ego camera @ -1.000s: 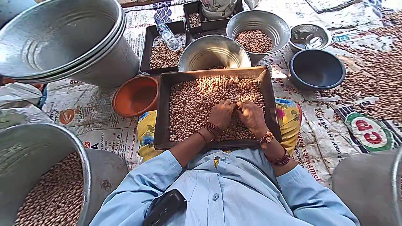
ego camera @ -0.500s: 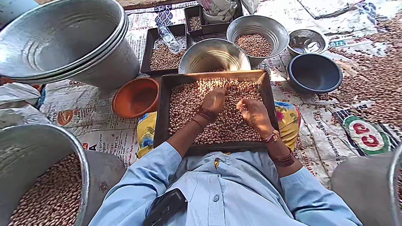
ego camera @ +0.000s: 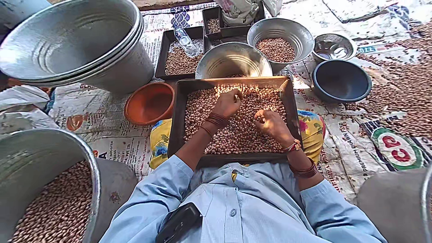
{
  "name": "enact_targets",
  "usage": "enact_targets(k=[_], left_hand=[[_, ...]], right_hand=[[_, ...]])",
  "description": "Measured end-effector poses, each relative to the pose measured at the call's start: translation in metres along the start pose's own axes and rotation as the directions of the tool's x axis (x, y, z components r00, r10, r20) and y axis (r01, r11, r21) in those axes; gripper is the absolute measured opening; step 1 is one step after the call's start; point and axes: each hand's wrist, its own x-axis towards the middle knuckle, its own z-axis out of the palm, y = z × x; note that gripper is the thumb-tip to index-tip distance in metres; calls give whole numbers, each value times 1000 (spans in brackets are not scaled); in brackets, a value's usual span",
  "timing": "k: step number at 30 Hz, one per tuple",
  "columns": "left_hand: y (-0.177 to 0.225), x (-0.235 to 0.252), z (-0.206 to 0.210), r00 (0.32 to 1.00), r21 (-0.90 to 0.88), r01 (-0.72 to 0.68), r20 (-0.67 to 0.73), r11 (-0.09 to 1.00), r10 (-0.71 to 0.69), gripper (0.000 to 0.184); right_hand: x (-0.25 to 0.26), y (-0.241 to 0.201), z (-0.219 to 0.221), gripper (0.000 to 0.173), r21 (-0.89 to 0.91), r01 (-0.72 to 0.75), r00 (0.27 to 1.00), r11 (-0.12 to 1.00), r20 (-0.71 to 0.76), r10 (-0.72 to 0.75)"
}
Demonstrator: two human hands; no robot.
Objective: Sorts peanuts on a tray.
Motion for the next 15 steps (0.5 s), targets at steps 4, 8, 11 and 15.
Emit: enact_targets(k=[4,8,11,15], left_hand=[[10,1,24,991,270,-119,92,956,97,23],[9,7,40,987,372,-145,119,917,108,24],[18,-9,34,987,343,-149,103,928,121,23],[-1,2,10,999,-14,-33,10,999,34,19]], right_hand=[[-9,9,-19,7,549,-32,999,835,-18,50],[-12,23,-26,16,731,-56,975,680,-107,195],[-8,16,-34,10,582,-95,984,808,-67,164],[-5,-20,-40,11,257,-31,991,966,-119,63]])
